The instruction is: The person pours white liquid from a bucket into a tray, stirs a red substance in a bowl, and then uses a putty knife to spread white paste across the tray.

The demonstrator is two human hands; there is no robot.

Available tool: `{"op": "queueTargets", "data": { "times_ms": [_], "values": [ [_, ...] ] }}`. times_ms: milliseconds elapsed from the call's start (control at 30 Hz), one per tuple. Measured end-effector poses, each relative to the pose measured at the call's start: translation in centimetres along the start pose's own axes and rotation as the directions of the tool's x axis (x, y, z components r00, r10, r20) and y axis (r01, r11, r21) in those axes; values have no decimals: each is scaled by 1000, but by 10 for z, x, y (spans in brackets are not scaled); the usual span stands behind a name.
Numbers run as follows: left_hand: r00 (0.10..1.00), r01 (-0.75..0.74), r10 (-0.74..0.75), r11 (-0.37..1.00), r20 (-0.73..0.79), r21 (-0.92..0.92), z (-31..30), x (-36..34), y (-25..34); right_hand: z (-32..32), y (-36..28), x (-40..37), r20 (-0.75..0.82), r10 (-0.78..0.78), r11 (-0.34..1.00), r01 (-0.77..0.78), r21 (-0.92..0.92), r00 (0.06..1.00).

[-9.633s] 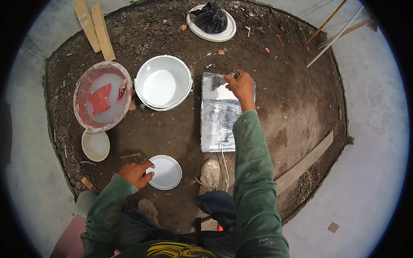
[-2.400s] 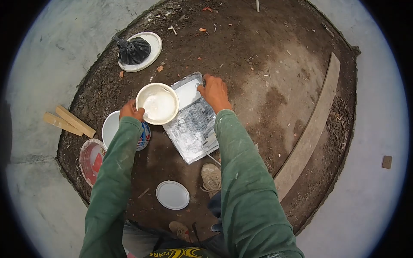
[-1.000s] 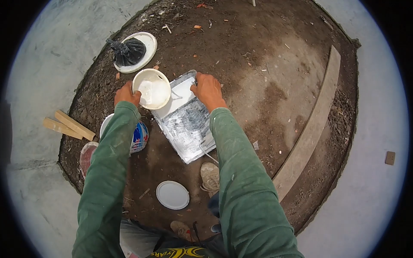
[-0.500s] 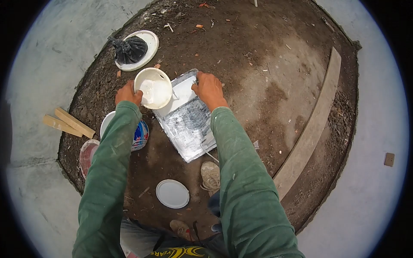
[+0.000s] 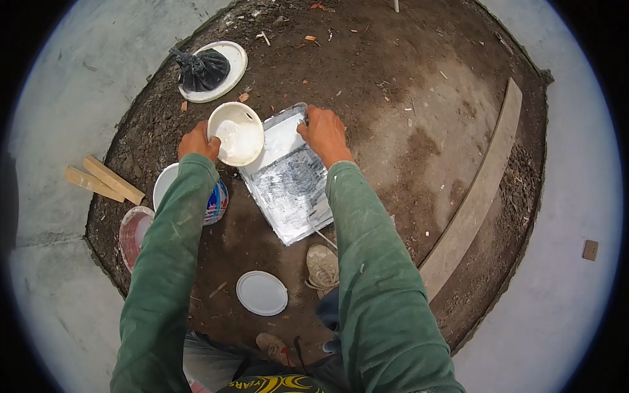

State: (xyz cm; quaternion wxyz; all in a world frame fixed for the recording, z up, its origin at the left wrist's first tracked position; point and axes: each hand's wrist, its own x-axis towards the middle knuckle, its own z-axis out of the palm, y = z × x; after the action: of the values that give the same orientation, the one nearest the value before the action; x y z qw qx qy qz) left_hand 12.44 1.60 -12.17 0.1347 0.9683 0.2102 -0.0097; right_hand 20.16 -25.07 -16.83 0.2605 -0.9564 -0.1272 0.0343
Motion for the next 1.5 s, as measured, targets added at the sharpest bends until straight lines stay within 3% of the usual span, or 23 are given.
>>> {"op": "queueTargets", "data": {
  "times_ms": [367, 567, 633, 667, 733, 767, 833, 933, 1000, 1167, 1300, 1500],
  "values": [
    [999, -15, 14, 999, -39, -43, 3, -11, -10, -1, -1, 0, -82, -31, 999, 30, -12, 996],
    [995, 8, -31, 970, -93, -241, 16, -22, -29, -1, -7, 1, -95, -17, 1000, 16, -16, 995],
    [992, 94, -125, 849, -24, -520, 21, -31, -36, 2, -6, 3, -104, 3, 999, -6, -31, 995],
    [991, 97, -128, 848, -25, -521, 23, -40, -40, 4, -5, 3, -103, -1, 999, -2, -33, 995],
    [968, 237, -216, 651, 123, -721, 8, -72, -28, 8, -4, 5, -129, 7, 998, -15, -57, 992],
    [968, 238, -221, 648, 121, -723, 12, -85, -30, 9, -4, 6, -128, 2, 998, -9, -59, 992],
    [950, 277, -263, 458, 169, -845, 20, -113, -37, 13, -5, 8, -59, 32, 993, -39, -113, 998],
    [953, 263, -252, 417, 167, -870, 21, -162, -51, 23, -9, 13, -50, -29, 992, 23, -122, 998],
    [930, 335, -260, 308, 260, -891, 29, -196, -68, 26, -17, 16, -25, -47, 991, 43, -129, 999],
    [877, 406, -362, 211, 315, -889, 44, -287, -111, 44, -36, 21, 19, -112, 983, 113, -142, 994],
    [849, 393, -452, 190, 275, -900, 72, -350, -168, 50, -57, 20, 45, -132, 983, 137, -124, 990],
    [722, 501, -636, 208, 273, -840, 98, -409, -235, 72, -75, 21, 70, -108, 992, 113, -65, 992]
  ]
}}
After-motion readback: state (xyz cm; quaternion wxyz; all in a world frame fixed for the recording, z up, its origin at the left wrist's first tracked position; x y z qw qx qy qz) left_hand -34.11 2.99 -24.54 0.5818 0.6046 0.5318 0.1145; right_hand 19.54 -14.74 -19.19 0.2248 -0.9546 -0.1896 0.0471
